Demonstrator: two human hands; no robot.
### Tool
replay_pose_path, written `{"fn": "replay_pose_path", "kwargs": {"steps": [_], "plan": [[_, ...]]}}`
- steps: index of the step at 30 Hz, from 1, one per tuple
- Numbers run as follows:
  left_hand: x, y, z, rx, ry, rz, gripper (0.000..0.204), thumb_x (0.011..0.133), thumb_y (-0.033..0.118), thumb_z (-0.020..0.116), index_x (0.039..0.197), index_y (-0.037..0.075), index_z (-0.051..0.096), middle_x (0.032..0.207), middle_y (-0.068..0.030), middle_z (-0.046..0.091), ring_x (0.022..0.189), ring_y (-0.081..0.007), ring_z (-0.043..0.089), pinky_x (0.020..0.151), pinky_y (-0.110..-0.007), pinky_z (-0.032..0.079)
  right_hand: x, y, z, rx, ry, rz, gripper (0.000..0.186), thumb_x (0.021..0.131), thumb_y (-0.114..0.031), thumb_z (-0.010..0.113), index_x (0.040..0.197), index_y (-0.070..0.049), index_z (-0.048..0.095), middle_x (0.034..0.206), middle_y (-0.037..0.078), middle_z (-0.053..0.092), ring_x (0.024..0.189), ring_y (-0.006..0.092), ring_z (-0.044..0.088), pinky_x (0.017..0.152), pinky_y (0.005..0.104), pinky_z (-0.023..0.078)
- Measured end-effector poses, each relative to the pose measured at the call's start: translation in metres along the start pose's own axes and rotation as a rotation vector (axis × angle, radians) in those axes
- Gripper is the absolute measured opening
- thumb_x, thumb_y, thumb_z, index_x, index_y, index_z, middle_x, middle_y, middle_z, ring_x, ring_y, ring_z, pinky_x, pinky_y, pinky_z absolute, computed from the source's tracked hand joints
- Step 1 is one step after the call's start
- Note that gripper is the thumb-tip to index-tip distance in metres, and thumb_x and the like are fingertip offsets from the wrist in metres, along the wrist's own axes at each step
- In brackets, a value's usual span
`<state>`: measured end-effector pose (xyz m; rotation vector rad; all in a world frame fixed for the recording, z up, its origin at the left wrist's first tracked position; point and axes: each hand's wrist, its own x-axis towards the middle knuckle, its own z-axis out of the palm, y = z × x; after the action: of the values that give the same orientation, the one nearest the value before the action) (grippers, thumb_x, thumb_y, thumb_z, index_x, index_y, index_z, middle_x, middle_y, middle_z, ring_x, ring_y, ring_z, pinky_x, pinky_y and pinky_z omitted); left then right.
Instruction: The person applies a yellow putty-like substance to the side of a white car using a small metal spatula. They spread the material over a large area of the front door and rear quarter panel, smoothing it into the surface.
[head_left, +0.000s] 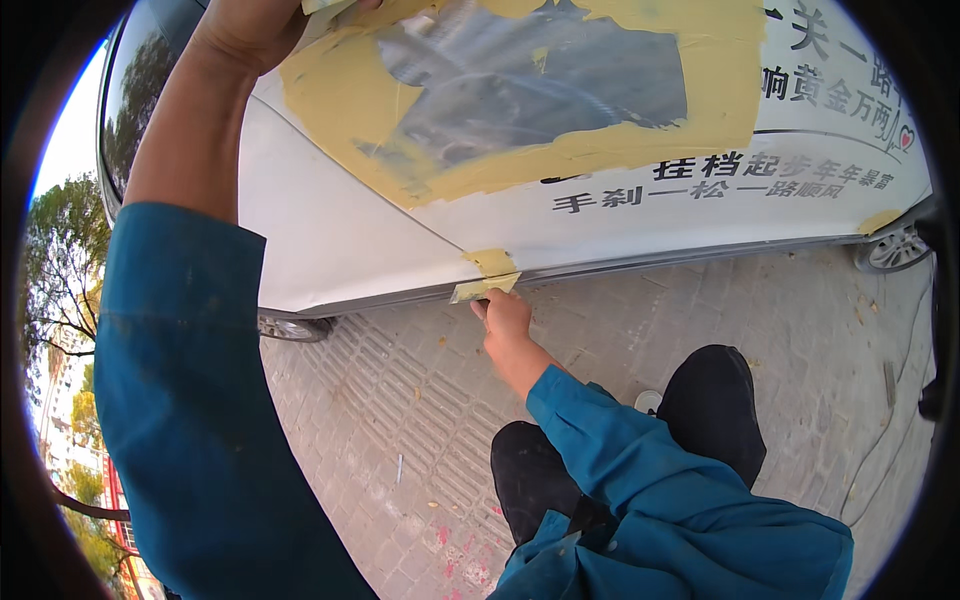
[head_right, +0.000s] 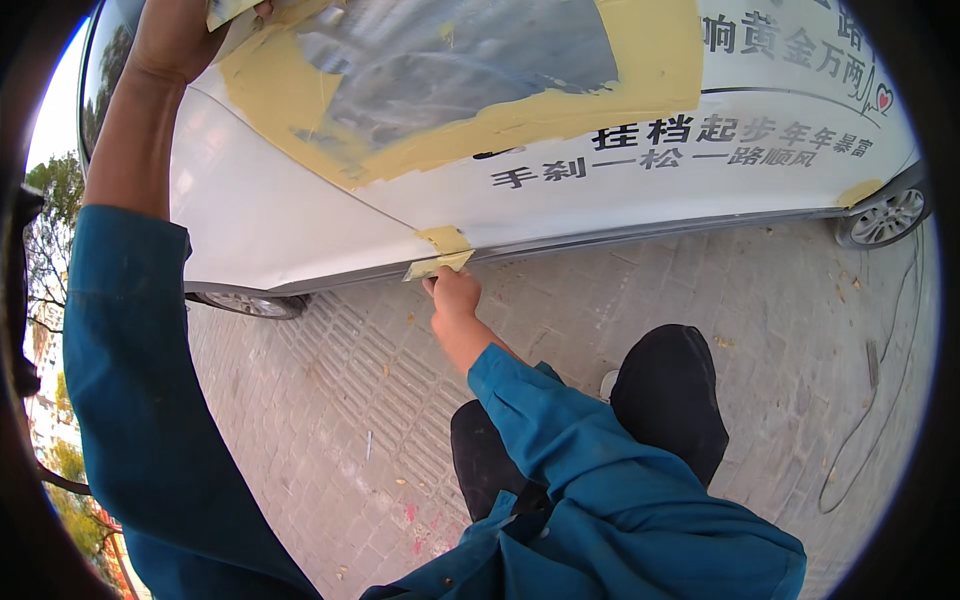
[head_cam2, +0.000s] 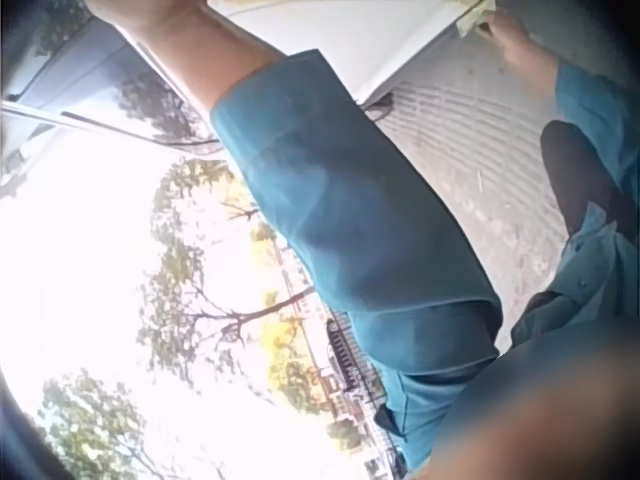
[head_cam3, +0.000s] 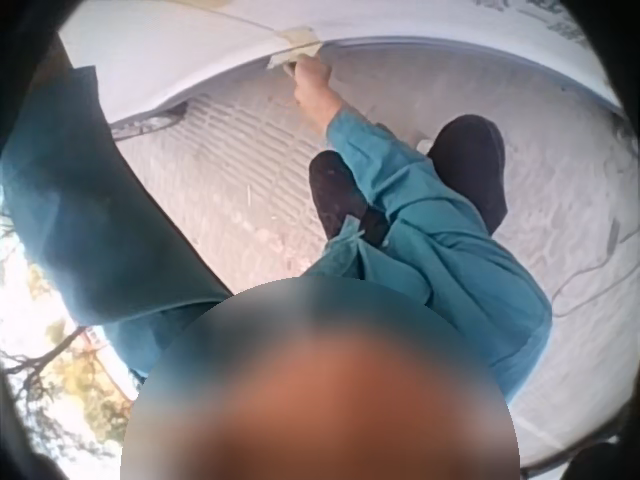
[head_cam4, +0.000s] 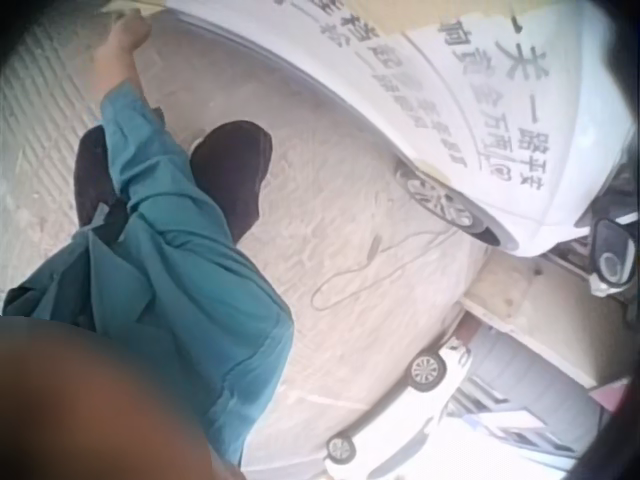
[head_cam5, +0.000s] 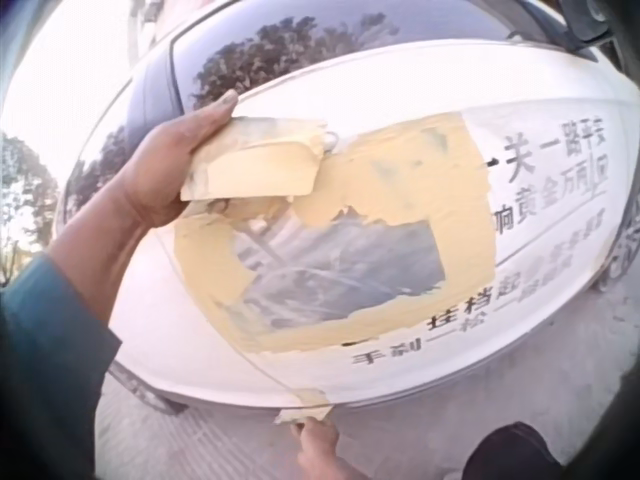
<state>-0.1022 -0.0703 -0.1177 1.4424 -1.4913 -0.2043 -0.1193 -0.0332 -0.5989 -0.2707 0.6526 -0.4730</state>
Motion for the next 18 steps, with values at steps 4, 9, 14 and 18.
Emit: {"fn": "replay_pose_path", "kwargs": {"steps": [4,9,14,18], "plan": [[0.005,-0.009,0.009,-0.048,0.140,0.079,0.043,0.115,0.042,0.051,0.122,0.004,0.069,0.098,-0.0060,0.078,0.072,-0.0142,0.075,0.058,-0.029,0.061,0.018,-0.008,0.013,0.013,0.038,-0.010,0.010,0.101,-0.001,0.062,0.109,0.003,0.063,0.114,0.010,0.065,0.098,0.0195,0.067,0.086,0.0351,0.066],[0.004,0.000,-0.006,-0.013,0.006,-0.005,0.043,0.115,0.042,0.050,0.122,0.003,0.069,0.100,-0.0071,0.078,0.076,-0.0157,0.076,0.063,-0.030,0.063,0.013,-0.031,0.045,-0.003,-0.001,-0.060,0.007,0.099,0.000,0.067,0.101,0.003,0.062,0.108,0.011,0.065,0.091,0.0196,0.068,0.079,0.0322,0.066],[0.004,0.000,-0.009,-0.023,-0.055,-0.042,0.046,0.115,0.043,0.049,0.123,0.002,0.069,0.101,-0.0079,0.078,0.079,-0.0167,0.076,0.067,-0.032,0.063,-0.020,-0.047,0.067,-0.057,-0.091,-0.077,0.010,0.100,-0.001,0.067,0.107,0.005,0.063,0.108,0.012,0.065,0.095,0.0236,0.069,0.088,0.0341,0.067],[0.001,0.003,-0.004,-0.126,-0.017,-0.040,0.050,0.116,0.045,0.048,0.126,0.000,0.068,0.109,-0.0096,0.078,0.089,-0.0173,0.076,0.078,-0.033,0.064,-0.060,-0.050,0.053,-0.048,-0.238,-0.028,0.009,0.101,-0.002,0.063,0.105,0.005,0.063,0.106,0.012,0.066,0.091,0.0220,0.070,0.085,0.0342,0.066]]}}
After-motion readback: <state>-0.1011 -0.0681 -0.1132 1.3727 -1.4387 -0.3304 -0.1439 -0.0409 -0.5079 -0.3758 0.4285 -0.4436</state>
